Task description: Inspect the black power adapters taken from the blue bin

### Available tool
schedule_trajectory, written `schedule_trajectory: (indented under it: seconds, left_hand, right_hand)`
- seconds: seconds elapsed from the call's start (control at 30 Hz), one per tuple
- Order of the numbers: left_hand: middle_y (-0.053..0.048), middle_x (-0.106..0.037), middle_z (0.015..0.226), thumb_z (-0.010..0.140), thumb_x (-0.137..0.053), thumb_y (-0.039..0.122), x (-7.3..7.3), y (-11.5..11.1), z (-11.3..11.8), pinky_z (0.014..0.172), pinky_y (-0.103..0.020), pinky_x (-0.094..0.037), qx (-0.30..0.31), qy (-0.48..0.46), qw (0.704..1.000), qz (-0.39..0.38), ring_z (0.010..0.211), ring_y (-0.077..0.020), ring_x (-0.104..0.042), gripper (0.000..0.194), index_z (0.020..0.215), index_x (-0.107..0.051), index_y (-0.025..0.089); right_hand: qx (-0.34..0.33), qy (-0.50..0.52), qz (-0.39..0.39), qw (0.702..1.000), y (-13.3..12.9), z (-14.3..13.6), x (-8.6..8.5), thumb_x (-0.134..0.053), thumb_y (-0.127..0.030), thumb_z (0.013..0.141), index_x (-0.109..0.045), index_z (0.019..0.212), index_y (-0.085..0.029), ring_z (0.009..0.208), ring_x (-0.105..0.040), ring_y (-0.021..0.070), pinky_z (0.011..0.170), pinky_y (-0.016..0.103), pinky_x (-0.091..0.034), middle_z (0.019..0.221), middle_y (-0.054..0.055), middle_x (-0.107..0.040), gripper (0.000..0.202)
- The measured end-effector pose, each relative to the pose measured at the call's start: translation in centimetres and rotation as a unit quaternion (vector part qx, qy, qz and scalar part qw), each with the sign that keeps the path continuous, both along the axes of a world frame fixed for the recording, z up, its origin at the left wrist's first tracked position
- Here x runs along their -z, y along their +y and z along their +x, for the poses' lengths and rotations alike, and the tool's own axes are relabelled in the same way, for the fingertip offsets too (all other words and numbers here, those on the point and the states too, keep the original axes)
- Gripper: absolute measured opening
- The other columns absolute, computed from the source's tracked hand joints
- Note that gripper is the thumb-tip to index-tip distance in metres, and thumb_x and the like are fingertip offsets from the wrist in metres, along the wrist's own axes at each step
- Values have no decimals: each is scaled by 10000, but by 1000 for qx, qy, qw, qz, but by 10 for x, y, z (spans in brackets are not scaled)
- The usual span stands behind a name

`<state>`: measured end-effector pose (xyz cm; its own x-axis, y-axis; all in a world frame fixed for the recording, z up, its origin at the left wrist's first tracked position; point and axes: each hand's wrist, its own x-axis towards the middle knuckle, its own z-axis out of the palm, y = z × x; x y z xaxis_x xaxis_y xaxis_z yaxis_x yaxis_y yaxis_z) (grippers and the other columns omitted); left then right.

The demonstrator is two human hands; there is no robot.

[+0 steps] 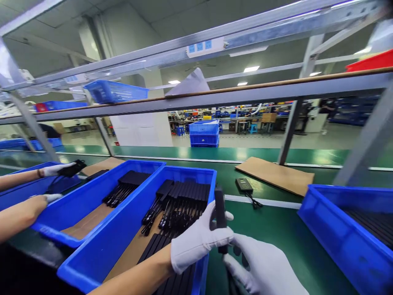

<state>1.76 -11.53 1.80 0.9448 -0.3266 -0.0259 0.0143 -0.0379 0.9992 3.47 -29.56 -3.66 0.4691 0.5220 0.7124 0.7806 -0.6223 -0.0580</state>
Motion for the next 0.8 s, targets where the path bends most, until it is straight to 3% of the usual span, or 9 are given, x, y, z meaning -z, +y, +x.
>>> schedule_trajectory:
  seconds: [0.07,0.13,0.27,0.37,0.47,0.6,0.7,0.77,0.8]
  left_hand:
    - [-99,-495,1245,745,-688,427,-7,-3,-7,854,-339,-437,75,1,997,13,918,-170,-525,712,1341,-382,186]
    - [-73,-526,1211,766,-657,421,-13,-10,-13,824,-320,-447,143,7,989,33,893,-162,-519,688,1361,-389,201]
    - [-36,-616,1090,791,-597,437,-19,-37,-23,874,-366,-467,212,1,965,154,950,-219,-564,560,1305,-492,239]
    - [-23,-640,1147,728,-659,432,-15,-66,-27,980,-431,-437,240,-28,942,231,1083,-295,-564,542,1246,-566,303]
    - [-43,-546,1344,683,-704,445,-13,-92,-25,1104,-476,-325,250,-55,926,279,1237,-333,-484,693,1333,-503,315]
    - [-79,-448,1438,803,-550,566,-30,-108,-5,1100,-481,-347,181,-138,942,248,1293,-307,-445,711,1428,-365,284]
    - [-79,-467,1419,843,-461,621,-48,-107,19,1096,-465,-362,34,-209,957,197,1281,-292,-461,641,1374,-408,265]
    - [-74,-497,1389,831,-463,645,-52,-101,35,1121,-472,-324,-45,-218,955,197,1274,-286,-469,630,1327,-447,256]
    - [-77,-508,1377,817,-470,662,-49,-97,43,1126,-479,-314,-65,-207,956,200,1267,-287,-477,642,1308,-462,248]
  right_hand:
    - [24,-96,-7,995,-17,-14,-15,-339,-325,1022,-518,1145,-146,629,-646,175,534,292,-480,901,59,-707,282]
    - [63,-178,-96,977,-36,-30,-26,-338,-118,945,-490,1247,-99,578,-602,187,484,333,-440,1103,126,-675,339]
    - [130,-224,-258,931,-64,-65,-38,-438,18,744,-541,1281,-180,578,-554,163,414,330,-382,1326,72,-553,582]
    - [170,-191,-311,915,-73,-91,-48,-509,-7,701,-596,1132,-183,513,-498,165,360,325,-301,1044,61,-659,474]
    - [224,-172,-344,895,-91,-109,-66,-503,-41,730,-623,1020,-125,518,-493,199,407,342,-314,727,59,-610,324]
    - [320,-183,-284,885,-159,-114,-96,-446,-50,834,-638,1002,-142,624,-538,211,527,367,-344,738,47,-577,271]
    - [461,29,-230,857,-243,-97,-105,-472,-223,937,-616,1067,-216,754,-594,246,625,357,-393,813,41,-620,194]
    - [519,156,-203,815,-303,-78,-97,-465,-322,964,-526,1246,-246,910,-627,266,674,344,-414,1058,63,-657,298]
    - [539,187,-203,796,-331,-68,-89,-500,-328,937,-545,1220,-209,824,-649,292,611,345,-406,994,90,-680,310]
